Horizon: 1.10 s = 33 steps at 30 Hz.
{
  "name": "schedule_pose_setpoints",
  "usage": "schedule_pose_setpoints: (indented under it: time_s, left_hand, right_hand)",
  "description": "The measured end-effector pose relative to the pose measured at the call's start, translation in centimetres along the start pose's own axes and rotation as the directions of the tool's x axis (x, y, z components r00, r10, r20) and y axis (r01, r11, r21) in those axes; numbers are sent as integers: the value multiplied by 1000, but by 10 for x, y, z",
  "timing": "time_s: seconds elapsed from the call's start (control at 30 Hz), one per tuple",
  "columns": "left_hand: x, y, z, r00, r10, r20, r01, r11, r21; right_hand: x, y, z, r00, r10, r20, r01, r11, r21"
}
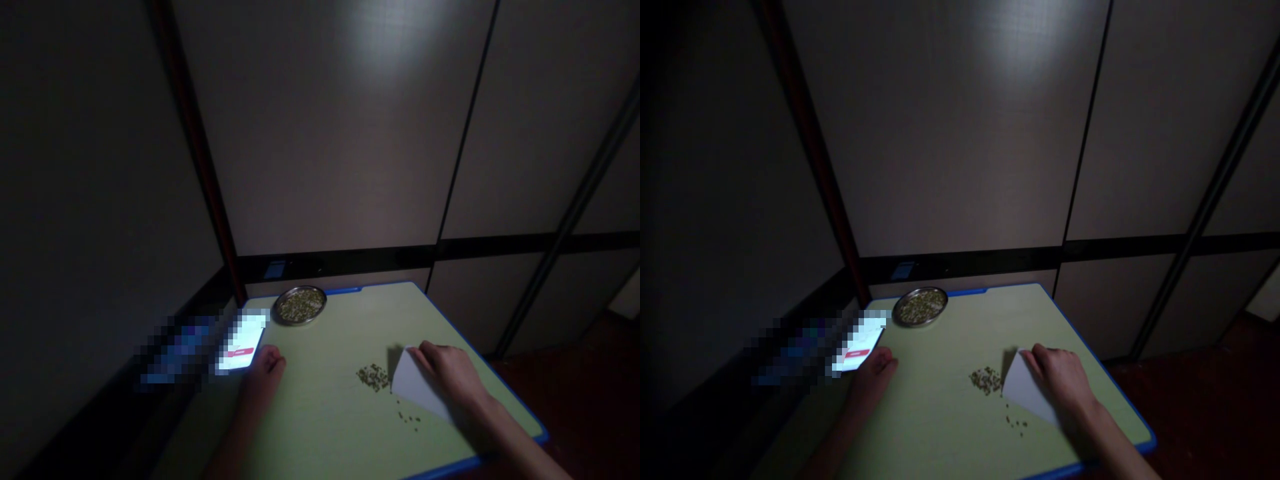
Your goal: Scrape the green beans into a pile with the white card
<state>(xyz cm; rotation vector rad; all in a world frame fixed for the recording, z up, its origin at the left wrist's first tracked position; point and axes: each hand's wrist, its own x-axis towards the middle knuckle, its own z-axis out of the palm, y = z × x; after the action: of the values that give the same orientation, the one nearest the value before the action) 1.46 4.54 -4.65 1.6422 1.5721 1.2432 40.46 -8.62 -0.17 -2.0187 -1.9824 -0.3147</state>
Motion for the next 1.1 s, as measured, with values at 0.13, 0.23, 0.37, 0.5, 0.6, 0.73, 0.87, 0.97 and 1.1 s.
schedule_pose_setpoints:
  time_s: [0.13,0.23,0.37,0.5,0.6,0.73,0.87,0.97,1.1]
  left_hand:
    - [-2,7,-3,1000,14,8,-14,999,34]
    - [-5,14,-6,1000,7,24,-10,996,89]
    - [-8,20,-7,1000,15,24,-17,992,122]
    - [-9,20,-7,999,-2,34,-5,984,180]
    - [-7,19,-7,999,-3,40,-4,981,192]
    - [-6,18,-7,999,44,33,-49,985,166]
    - [-7,18,-7,1000,20,21,-24,984,178]
    - [-6,16,-7,999,25,38,-31,983,182]
    - [-4,12,-5,999,27,24,-30,984,176]
  right_hand:
    - [-1,0,0,1000,-15,-23,15,1000,2]
    - [-1,-1,-1,999,-20,-31,20,1000,11]
    - [-2,-2,-4,999,-23,-29,23,1000,7]
    - [-2,-4,-4,1000,-11,-27,11,1000,-14]
    - [-2,-3,-4,1000,-6,-16,6,1000,-30]
    - [-2,-2,-3,1000,-2,-11,2,1000,-26]
    - [-3,-4,-6,1000,-15,-12,15,1000,1]
    - [-4,-6,-7,1000,-9,-11,9,1000,-4]
    - [-4,-5,-7,1000,2,-16,-2,1000,5]
